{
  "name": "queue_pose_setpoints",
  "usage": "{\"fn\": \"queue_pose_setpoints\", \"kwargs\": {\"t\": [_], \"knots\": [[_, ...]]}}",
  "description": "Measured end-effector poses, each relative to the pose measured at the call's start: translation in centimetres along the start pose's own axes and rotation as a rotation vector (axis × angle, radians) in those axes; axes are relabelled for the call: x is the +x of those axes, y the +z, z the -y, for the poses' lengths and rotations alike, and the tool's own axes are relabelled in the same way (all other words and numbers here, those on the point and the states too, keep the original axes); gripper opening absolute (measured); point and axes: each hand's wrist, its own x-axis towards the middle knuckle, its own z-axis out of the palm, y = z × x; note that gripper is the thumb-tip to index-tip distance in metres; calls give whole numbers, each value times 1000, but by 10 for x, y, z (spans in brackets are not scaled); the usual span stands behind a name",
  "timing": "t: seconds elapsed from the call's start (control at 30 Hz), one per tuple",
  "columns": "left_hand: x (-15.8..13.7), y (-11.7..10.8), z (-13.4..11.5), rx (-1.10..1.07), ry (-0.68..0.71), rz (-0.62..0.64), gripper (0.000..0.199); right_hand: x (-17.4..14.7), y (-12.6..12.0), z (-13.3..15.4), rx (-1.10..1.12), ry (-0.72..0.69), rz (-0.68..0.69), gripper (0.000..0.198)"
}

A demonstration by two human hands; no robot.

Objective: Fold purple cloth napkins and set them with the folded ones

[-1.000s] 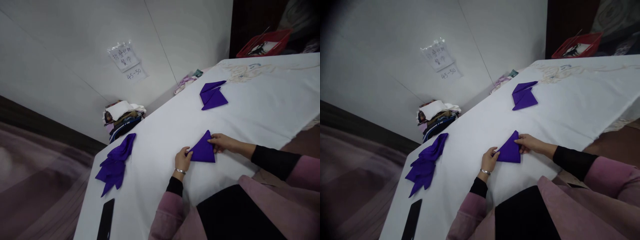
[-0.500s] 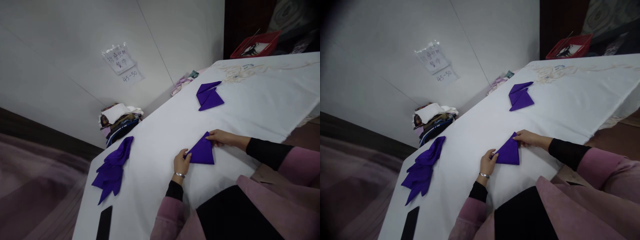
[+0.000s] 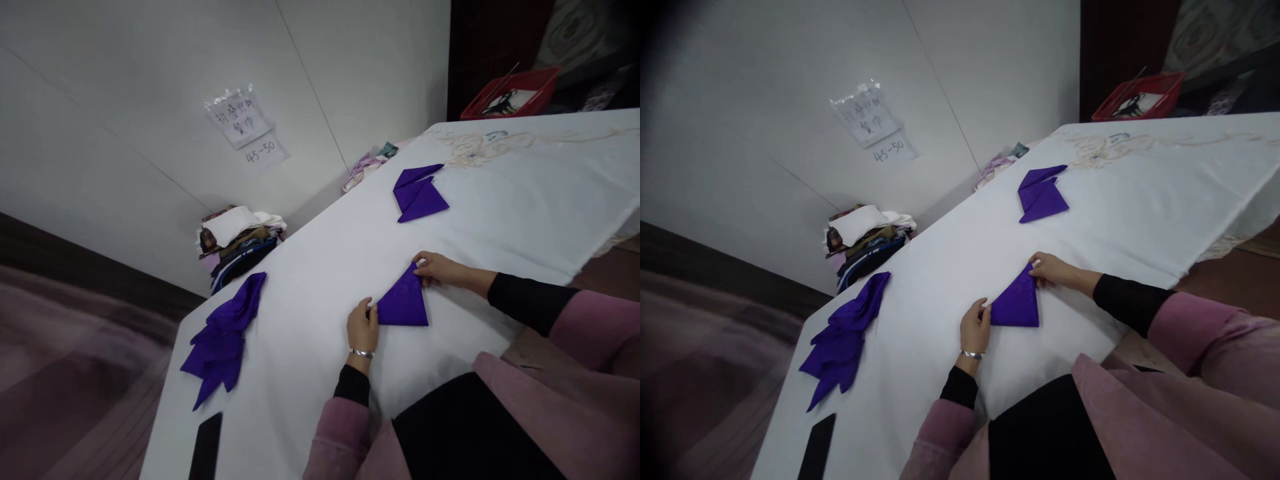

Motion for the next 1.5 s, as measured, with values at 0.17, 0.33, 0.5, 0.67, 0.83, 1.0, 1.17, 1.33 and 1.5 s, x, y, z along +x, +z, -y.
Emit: {"fn": "queue_pose_setpoints", "kwargs": {"t": [0.17, 0.33, 0.5, 0.67, 0.83, 1.0, 1.17, 1.33, 1.5], "knots": [[-3, -1, 2, 41, 23, -66, 30, 7, -1, -2, -98, -8, 1, 33], [-7, -3, 4, 42, 4, -66, 30, 10, -3, 0, -203, -20, 17, 32], [-14, -4, 7, 1, -6, -110, 29, 14, -5, -1, -283, -84, 49, 38], [-20, -5, 16, -13, -25, -163, 29, 17, -6, -3, -448, -114, 39, 42], [-22, -5, 25, -1, -29, -229, 25, 20, -6, -5, -651, -179, -17, 46], [-20, -4, 27, 4, 0, -251, 23, 19, -5, -5, -676, -182, -36, 49], [-19, -4, 28, 37, 18, -250, 23, 16, -6, -5, -662, -210, -10, 48], [-20, -9, 12, 106, 153, -269, 22, 16, -6, -7, -725, -218, -42, 45], [-22, -2, -36, 170, 381, -99, 27, 18, -6, -5, -745, -167, -86, 39]]}}
